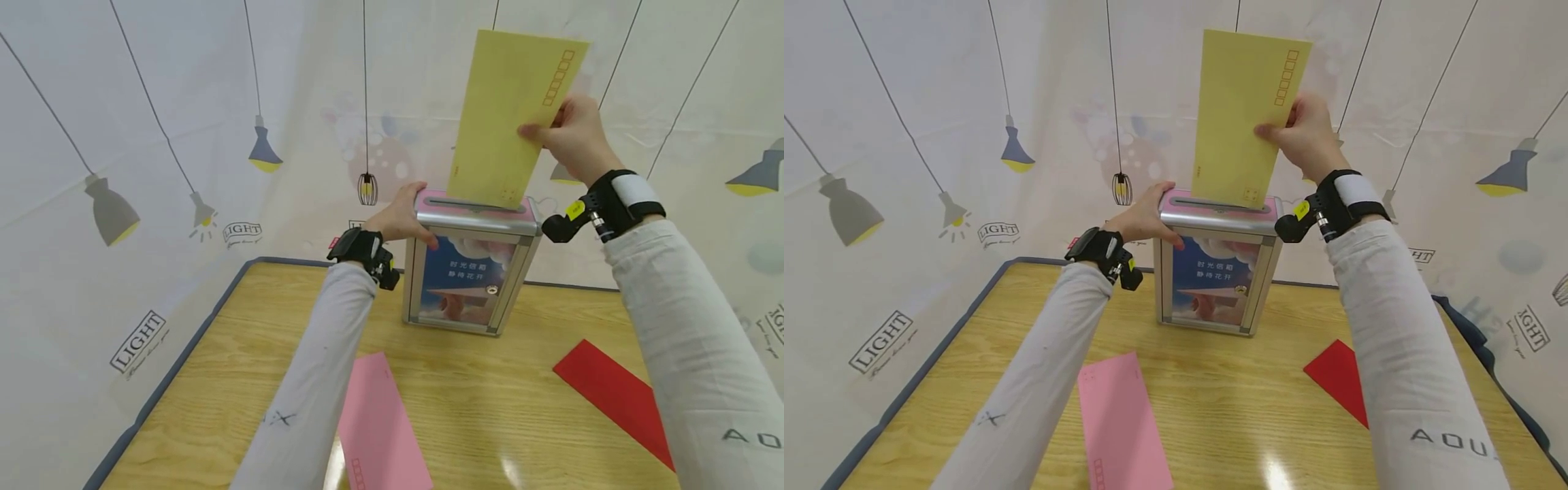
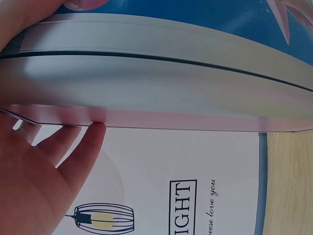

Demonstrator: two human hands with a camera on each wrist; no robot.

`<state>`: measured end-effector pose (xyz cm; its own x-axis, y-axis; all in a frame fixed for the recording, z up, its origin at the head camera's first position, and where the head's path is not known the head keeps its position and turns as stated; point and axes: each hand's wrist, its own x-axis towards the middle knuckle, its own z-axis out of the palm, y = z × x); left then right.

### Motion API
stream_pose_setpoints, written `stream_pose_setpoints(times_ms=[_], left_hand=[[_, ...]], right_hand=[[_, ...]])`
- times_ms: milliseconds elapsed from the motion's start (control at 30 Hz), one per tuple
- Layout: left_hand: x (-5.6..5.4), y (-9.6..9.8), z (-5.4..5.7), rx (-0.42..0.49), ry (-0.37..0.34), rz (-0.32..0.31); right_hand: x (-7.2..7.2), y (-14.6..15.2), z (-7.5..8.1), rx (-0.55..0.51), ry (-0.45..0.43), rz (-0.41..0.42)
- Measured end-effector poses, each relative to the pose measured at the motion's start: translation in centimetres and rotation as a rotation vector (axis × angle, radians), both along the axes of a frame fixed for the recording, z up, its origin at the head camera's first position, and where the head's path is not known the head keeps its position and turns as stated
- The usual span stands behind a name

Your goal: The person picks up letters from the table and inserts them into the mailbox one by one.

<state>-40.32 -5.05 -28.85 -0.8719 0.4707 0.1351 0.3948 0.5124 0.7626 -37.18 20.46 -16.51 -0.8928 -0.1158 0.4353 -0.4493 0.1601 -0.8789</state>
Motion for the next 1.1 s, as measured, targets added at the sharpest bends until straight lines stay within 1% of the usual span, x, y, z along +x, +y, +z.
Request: stream_pose_setpoints(times_ms=[167, 300, 433, 533, 600, 767, 900, 1100], left_hand=[[0.0, 0.0, 0.1, 0.005, 0.001, -0.001], [0.1, 0.1, 0.1, -0.004, -0.006, 0.011], [0.0, 0.2, 0.0, 0.003, -0.014, 0.01], [-0.1, 0.2, 0.0, 0.004, 0.002, 0.004], [-0.2, 0.3, -0.1, -0.003, 0.013, 0.002], [-0.2, 0.3, 0.0, -0.008, 0.013, 0.005], [-0.1, 0.4, 0.1, -0.015, 0.009, 0.009], [0.1, 0.5, 0.2, -0.012, 0.006, 0.012]], right_hand=[[-0.3, -0.1, 0.2, 0.043, 0.013, 0.002], [-0.5, -0.2, 0.3, 0.066, 0.018, -0.003], [-0.7, -0.4, 0.1, 0.074, 0.034, 0.016], [-0.8, -0.6, 0.0, 0.076, 0.032, 0.021], [-0.9, -0.6, -0.2, 0.115, 0.037, 0.007], [-1.1, -0.8, -0.8, 0.228, 0.004, -0.036], [-1.2, -1.1, -1.2, 0.272, -0.023, -0.05], [-1.1, -1.3, -1.6, 0.301, -0.026, -0.061]])
